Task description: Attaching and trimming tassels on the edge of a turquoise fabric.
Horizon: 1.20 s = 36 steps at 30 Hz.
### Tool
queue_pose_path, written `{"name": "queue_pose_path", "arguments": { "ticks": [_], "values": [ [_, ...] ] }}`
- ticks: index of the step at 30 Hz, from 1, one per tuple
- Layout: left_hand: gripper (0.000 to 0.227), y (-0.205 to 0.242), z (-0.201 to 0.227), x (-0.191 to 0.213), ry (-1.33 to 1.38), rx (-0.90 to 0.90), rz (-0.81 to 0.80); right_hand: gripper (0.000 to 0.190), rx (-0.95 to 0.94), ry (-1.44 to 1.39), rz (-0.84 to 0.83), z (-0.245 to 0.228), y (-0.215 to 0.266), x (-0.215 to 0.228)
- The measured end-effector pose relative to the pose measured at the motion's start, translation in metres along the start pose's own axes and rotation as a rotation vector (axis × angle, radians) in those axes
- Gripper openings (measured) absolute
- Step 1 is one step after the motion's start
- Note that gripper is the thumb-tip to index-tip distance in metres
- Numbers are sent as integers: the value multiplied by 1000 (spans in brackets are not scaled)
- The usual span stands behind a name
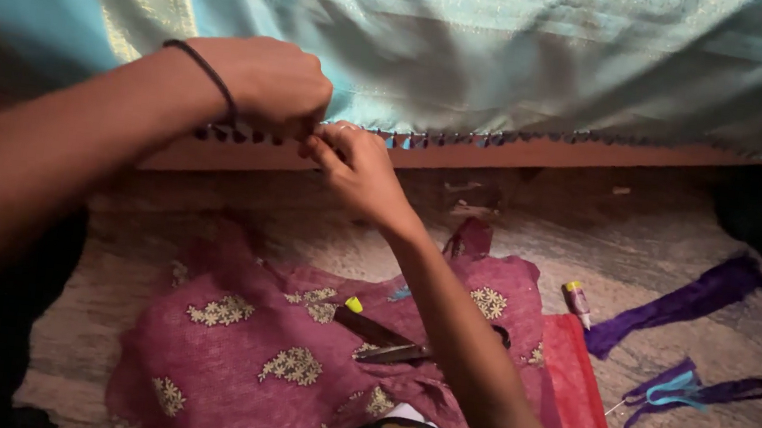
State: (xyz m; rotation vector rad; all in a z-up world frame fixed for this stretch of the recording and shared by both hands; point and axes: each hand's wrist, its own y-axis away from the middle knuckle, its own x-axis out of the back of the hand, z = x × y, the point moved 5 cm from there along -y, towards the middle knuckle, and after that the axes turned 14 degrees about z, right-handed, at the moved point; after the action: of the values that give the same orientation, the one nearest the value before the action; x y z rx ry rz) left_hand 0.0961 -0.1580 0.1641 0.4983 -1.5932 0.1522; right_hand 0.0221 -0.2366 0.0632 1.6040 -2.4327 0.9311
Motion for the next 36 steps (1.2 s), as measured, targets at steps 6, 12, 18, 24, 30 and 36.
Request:
{"name": "queue_pose_path", "arguments": {
  "ticks": [6,12,18,24,30,36],
  "values": [
    [22,4,1,4,-36,-58,-50,19,174,34,54,11,13,13],
    [27,16,-14,16,222,-3,34,33,10,580,-718,155,134,32],
    [26,23,-38,23,485,11,170,43,1058,37,-562,214,354,98],
    [25,31,-57,17,784,-2,288,29,37,845,-1493,163,342,109],
    [24,41,-57,19,881,44,326,29,53,793,-797,176,293,131],
    [24,40,-60,16,961,100,309,68,-72,554,-927,151,266,146]
  ]
}}
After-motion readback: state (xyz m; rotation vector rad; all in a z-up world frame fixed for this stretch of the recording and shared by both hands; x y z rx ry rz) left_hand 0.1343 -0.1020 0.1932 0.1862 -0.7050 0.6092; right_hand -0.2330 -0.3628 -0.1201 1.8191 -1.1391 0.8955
